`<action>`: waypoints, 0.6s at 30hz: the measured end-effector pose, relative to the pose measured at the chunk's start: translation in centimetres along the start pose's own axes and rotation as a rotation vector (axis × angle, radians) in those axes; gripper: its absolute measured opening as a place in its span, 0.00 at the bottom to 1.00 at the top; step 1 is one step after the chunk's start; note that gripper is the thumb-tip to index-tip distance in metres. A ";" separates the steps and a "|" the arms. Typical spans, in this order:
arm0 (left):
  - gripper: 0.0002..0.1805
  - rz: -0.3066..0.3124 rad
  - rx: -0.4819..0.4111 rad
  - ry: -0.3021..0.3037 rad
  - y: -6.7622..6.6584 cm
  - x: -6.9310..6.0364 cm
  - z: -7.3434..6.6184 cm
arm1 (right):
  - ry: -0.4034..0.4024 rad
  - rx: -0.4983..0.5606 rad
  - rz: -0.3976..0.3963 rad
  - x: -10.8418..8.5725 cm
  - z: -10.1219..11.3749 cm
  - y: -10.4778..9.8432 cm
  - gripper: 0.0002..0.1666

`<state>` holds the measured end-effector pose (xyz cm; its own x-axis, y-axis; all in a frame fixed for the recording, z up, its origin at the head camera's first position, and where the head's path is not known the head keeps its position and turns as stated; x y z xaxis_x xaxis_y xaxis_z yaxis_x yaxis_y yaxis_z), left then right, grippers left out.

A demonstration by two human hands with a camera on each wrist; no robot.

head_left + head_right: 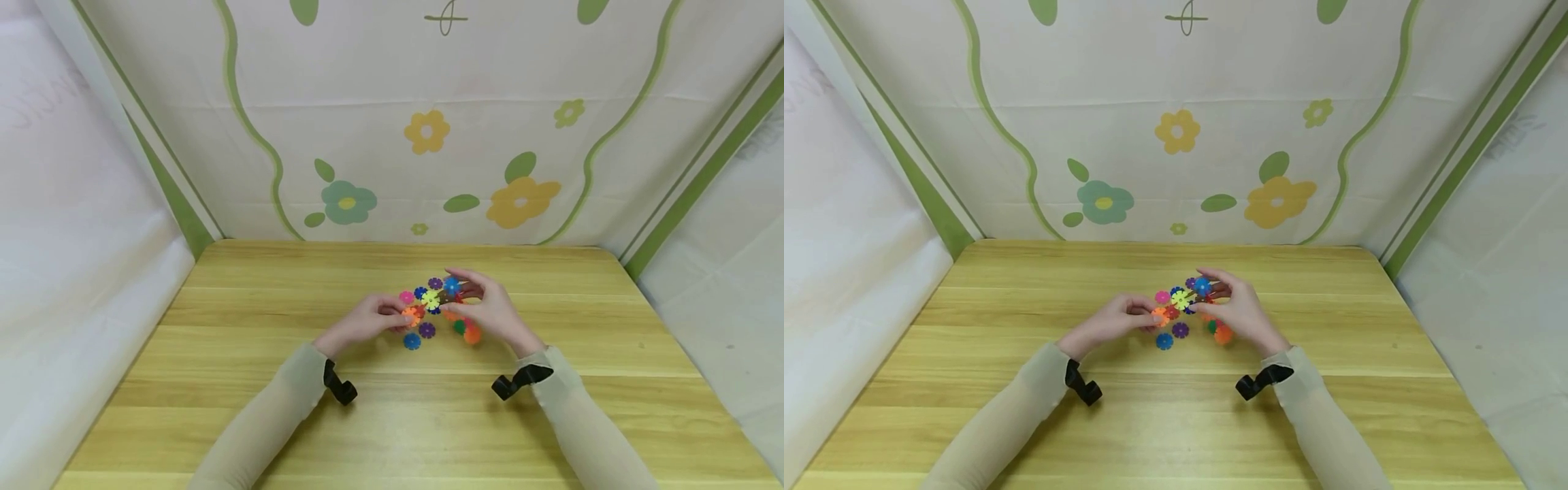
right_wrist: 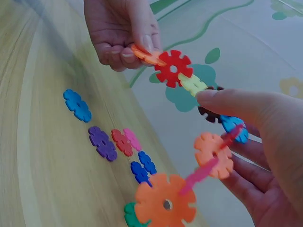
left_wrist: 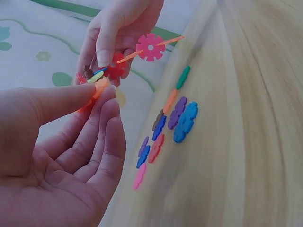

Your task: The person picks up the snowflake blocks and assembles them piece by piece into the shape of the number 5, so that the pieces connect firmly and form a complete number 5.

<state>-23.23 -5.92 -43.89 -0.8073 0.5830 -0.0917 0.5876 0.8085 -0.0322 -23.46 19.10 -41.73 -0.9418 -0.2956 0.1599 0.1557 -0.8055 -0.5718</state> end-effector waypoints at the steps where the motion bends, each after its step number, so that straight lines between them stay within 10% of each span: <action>1: 0.10 -0.008 0.000 0.004 -0.1 -0.1 0.1 | 0.007 0.013 0.003 0.0 -0.1 -0.1 0.40; 11: 0.09 -0.138 -0.111 -0.017 -1.6 -0.9 0.9 | 0.105 -0.031 0.128 -0.7 -4.1 -0.8 0.29; 18: 0.12 -0.193 -0.133 -0.051 -2.6 -1.3 1.3 | 0.128 0.057 0.075 0.4 -4.1 -0.8 0.23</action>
<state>-23.60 -8.90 -44.98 -0.8981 0.4145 -0.1468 0.4073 0.9100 0.0773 -25.21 21.76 -44.48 -0.9565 -0.2914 0.0127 0.2404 -0.8122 -0.5315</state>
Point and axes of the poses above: each hand's wrist, its own x-axis towards the middle knuckle, its own y-axis out of the palm, z = x × y, the point moved 3 cm from there along x, towards the middle knuckle, and after that the axes turned 9 degrees about -x, right-handed, at the moved point
